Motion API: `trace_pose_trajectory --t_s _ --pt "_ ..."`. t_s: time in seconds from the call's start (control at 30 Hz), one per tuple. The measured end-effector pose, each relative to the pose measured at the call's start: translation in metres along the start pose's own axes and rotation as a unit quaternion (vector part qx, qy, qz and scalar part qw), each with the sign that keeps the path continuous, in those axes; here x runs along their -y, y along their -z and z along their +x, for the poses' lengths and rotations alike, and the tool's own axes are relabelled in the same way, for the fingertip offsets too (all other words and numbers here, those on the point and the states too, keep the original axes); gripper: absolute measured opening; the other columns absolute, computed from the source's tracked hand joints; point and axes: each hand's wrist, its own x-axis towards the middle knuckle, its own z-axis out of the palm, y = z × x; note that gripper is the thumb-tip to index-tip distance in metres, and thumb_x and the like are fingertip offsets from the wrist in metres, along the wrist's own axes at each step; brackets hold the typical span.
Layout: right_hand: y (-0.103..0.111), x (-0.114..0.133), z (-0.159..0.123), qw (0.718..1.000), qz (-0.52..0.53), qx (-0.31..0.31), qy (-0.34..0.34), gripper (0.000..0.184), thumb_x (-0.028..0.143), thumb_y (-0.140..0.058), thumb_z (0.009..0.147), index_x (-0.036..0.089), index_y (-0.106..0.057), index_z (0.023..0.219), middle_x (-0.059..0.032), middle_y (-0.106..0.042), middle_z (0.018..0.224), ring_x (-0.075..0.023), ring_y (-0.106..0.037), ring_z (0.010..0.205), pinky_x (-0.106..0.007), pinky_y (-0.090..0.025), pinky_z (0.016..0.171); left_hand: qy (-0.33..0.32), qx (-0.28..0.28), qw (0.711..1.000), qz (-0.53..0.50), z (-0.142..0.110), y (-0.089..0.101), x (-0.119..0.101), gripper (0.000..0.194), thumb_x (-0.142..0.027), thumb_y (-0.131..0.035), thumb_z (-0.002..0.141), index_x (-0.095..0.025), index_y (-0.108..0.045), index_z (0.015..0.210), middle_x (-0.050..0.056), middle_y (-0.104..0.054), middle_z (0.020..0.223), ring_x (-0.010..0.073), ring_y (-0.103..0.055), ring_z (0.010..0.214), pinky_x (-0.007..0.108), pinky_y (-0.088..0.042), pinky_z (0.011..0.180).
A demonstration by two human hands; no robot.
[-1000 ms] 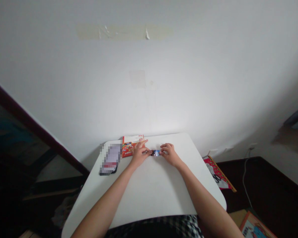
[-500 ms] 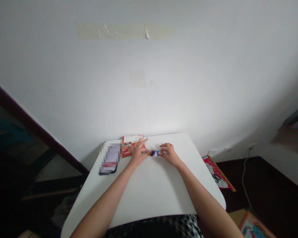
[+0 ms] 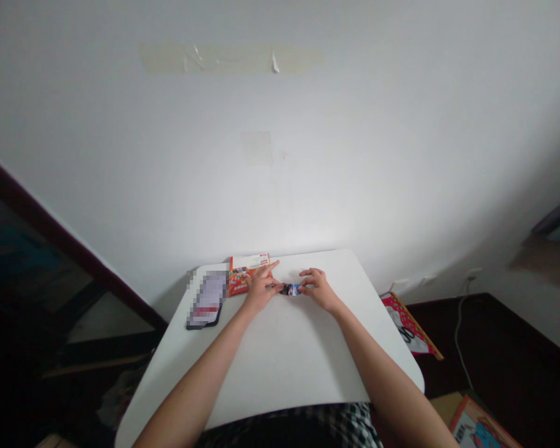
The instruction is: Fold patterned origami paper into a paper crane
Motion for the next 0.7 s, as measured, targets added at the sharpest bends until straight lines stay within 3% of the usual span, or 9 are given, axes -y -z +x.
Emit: trace_pose_trajectory --t_s 0.13,0.27,0.47,0.7 --pt "0.001 0.001 0.002 1.0 0.025 -0.004 -0.013 0.009 0.032 -0.079 0.077 0.024 -0.08 0.075 -0.0093 -0.071 0.122 -0.0329 -0.051 0.131 -0.053 -0.034 0.116 0.029 0.012 1.0 -0.002 -0.001 0.006 -0.008 0.011 -0.025 -0.078 0.082 -0.027 -0.081 0.072 0.0 -0.057 0.154 0.0365 -0.039 0.146 0.079 -0.007 0.121" --pt "0.002 0.003 0.002 0.999 0.041 -0.015 -0.024 0.014 0.037 -0.077 0.079 0.023 -0.08 0.077 -0.0098 -0.069 0.125 -0.0324 -0.053 0.13 -0.053 -0.031 0.117 0.061 -0.003 0.998 -0.013 0.0 0.008 -0.015 0.012 -0.023 -0.076 0.083 -0.025 -0.081 0.072 0.0 -0.056 0.156 0.0347 -0.04 0.147 0.073 -0.011 0.124" --pt "0.005 0.004 0.003 0.998 0.045 -0.005 -0.036 0.012 0.036 -0.078 0.076 0.024 -0.08 0.076 -0.0094 -0.069 0.125 -0.0328 -0.051 0.131 -0.052 -0.032 0.117 0.064 0.01 0.998 -0.002 0.001 0.009 -0.014 0.012 -0.021 -0.077 0.082 -0.025 -0.08 0.071 -0.001 -0.054 0.157 0.0331 -0.039 0.147 0.072 -0.01 0.124" --pt "0.01 0.005 0.003 0.998 0.041 0.024 -0.043 0.01 0.033 -0.081 0.071 0.024 -0.078 0.067 -0.0083 -0.071 0.122 -0.0338 -0.048 0.133 -0.052 -0.031 0.117 0.042 0.052 0.997 0.025 0.002 0.011 -0.008 0.012 -0.024 -0.078 0.081 -0.026 -0.079 0.068 -0.002 -0.056 0.155 0.0368 -0.036 0.149 0.077 0.0 0.122"
